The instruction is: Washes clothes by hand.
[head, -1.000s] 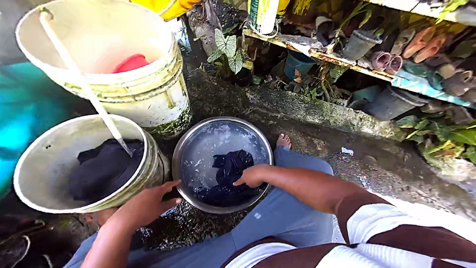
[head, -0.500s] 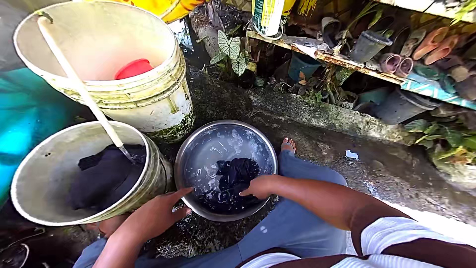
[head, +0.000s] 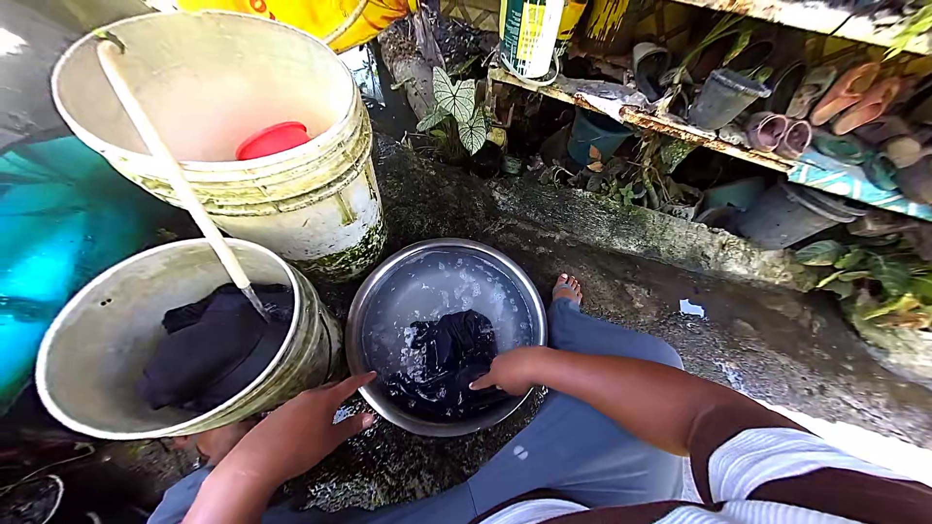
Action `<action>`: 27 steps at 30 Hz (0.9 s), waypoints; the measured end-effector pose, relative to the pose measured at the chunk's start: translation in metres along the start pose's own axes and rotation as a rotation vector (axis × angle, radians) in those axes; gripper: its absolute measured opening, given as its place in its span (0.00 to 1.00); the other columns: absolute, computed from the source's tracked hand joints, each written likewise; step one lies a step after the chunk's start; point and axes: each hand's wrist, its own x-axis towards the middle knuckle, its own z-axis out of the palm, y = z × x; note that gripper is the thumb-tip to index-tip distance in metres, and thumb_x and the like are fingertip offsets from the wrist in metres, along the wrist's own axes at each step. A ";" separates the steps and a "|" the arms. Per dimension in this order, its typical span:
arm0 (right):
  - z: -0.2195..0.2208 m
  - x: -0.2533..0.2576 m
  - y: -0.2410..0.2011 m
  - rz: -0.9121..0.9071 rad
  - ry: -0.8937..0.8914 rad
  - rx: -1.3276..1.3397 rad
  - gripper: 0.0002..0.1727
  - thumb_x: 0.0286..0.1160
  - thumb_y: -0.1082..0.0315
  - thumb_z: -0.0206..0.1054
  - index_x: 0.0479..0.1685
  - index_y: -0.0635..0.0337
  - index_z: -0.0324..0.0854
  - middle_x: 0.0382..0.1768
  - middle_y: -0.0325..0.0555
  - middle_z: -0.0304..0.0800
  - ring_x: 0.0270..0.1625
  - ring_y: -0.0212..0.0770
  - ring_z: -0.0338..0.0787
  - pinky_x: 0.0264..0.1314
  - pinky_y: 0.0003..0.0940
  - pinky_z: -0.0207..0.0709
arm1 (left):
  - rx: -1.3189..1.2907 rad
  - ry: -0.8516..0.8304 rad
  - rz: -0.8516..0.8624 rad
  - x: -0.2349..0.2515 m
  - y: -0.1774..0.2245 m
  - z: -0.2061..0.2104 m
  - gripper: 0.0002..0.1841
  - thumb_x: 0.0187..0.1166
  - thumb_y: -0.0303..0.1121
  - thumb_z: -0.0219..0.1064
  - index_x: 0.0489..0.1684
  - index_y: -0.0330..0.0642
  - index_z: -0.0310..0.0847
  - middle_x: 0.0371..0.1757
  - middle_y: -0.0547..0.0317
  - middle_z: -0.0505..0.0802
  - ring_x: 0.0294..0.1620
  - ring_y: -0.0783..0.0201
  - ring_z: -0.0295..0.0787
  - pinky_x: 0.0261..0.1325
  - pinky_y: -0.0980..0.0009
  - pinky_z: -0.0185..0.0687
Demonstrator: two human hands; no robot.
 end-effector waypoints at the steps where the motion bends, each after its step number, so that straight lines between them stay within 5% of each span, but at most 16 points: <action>1: 0.000 0.000 0.000 0.002 0.001 -0.002 0.40 0.84 0.74 0.57 0.95 0.31 0.55 0.64 0.69 0.86 0.68 0.72 0.84 0.64 0.77 0.73 | 0.002 -0.003 -0.001 0.000 0.000 0.000 0.35 0.83 0.54 0.67 0.92 0.61 0.62 0.77 0.46 0.84 0.76 0.43 0.82 0.80 0.38 0.70; 27: -0.004 -0.004 -0.004 -0.012 0.036 0.021 0.38 0.82 0.75 0.59 0.92 0.33 0.61 0.65 0.69 0.85 0.68 0.72 0.84 0.63 0.77 0.74 | 0.009 -0.008 0.021 -0.006 0.002 0.000 0.36 0.83 0.55 0.66 0.92 0.60 0.62 0.78 0.48 0.84 0.77 0.45 0.82 0.81 0.40 0.71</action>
